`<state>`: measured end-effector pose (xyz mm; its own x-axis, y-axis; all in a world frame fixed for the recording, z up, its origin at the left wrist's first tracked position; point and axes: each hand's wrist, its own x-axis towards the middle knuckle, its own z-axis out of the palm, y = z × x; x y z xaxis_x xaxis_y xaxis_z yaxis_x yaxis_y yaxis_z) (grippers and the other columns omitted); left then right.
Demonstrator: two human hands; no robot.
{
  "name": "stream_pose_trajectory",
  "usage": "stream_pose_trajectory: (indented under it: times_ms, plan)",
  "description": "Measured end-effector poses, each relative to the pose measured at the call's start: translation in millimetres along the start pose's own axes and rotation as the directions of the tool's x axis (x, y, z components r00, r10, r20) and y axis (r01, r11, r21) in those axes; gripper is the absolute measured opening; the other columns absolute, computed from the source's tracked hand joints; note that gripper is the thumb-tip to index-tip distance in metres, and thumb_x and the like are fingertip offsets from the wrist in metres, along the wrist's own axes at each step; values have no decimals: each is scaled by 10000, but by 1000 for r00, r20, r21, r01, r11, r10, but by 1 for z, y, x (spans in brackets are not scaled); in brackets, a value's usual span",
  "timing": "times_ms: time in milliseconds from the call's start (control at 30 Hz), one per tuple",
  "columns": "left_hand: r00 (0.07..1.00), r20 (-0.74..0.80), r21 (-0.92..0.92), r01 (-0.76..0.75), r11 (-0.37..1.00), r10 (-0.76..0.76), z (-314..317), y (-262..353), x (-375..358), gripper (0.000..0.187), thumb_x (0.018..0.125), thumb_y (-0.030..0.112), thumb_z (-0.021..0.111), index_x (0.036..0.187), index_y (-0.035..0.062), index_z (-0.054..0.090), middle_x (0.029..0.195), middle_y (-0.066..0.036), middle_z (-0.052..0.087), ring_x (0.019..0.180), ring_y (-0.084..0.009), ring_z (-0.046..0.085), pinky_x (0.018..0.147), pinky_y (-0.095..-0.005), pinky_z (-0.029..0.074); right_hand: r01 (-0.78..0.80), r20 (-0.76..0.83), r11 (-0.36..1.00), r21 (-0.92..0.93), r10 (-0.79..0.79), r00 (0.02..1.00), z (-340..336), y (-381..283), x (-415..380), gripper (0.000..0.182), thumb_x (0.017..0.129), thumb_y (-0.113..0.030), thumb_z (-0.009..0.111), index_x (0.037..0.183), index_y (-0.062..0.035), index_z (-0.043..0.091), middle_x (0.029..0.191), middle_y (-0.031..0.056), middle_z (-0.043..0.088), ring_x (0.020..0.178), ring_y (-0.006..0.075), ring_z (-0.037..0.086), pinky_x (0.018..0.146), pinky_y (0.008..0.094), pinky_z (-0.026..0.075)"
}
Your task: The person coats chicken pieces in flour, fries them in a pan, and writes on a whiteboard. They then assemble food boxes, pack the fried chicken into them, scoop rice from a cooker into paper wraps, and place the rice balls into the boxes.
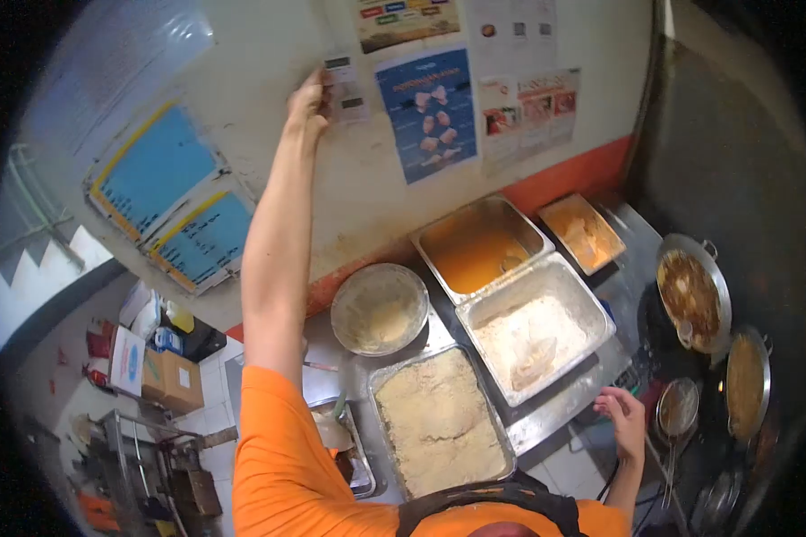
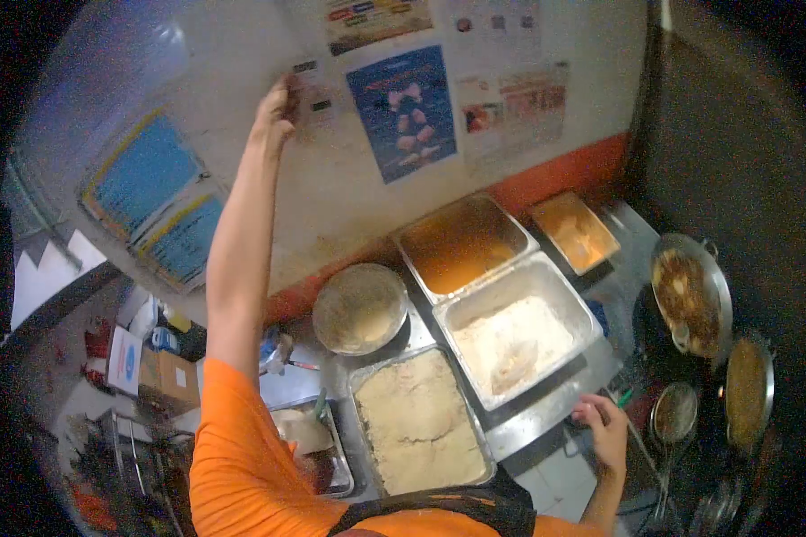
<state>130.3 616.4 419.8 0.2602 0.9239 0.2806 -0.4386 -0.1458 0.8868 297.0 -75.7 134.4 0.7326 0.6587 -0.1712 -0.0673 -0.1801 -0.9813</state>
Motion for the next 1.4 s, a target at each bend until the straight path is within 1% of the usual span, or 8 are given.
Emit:
stream_pose_trajectory:
  times_ms: [267,367,433,533,767,900,1067,1400]
  plan:
    - [910,412,-180,29,983,48,-61,-29,60,341,959,241,685,1249,66,652,1186,-128,686,1093,-285,652,924,-446,537,-98,-504,977,191,183,844,-38,66,-137,245,1013,-201,629,1129,7,688,913,36,672,781,106,601,743,245,493]
    - [473,658,40,-799,600,586,-79,-14,-6,557,972,383,655,1395,29,580,1379,-159,612,1240,-301,600,975,-428,509,2,-588,966,258,155,794,-39,53,-169,228,1000,-167,640,1132,14,683,943,51,697,865,118,649,794,261,522]
    - [893,182,180,-443,878,413,-104,0,2,752,875,514,735,1420,32,550,1390,-165,584,1210,-320,595,1003,-478,507,76,-647,955,288,135,751,-40,43,-185,196,992,-141,647,1111,13,679,942,56,699,875,118,653,795,261,523]
    - [752,-116,214,-619,756,649,7,33,-185,510,1029,391,510,1307,-23,614,1313,-128,647,1142,-227,594,880,-359,485,192,-732,942,276,76,677,-46,63,-209,143,985,-111,649,1066,4,673,915,50,684,845,112,635,786,256,507]
    - [777,458,-56,-459,887,431,125,-27,-512,436,861,169,560,1242,-30,633,1175,-102,666,869,-132,592,747,-250,482,368,-903,910,191,16,429,-103,101,-342,207,1032,-167,593,951,14,653,824,43,646,777,127,604,748,282,492]
    - [-42,956,278,-183,943,-290,173,-60,-760,406,974,182,592,1346,18,583,1187,-118,661,1008,-185,630,853,-332,518,436,-946,871,228,92,311,-144,160,-483,290,1059,-195,544,874,10,633,808,56,628,793,131,600,735,288,487]
    - [-717,528,183,-426,886,-454,117,-200,-977,681,963,485,653,1412,-11,531,1298,-267,641,1181,-425,625,999,-464,507,37,-961,960,276,276,21,-169,217,-661,253,1016,-197,619,878,12,660,861,65,657,825,151,599,809,307,507]
    - [-108,324,472,-842,260,-940,-59,-367,-1018,453,1000,354,582,1375,101,607,1179,-191,705,1087,-340,696,897,-430,569,-148,-951,957,249,212,-226,-146,411,-903,497,969,-317,690,1287,55,605,919,42,621,793,150,552,733,301,513]
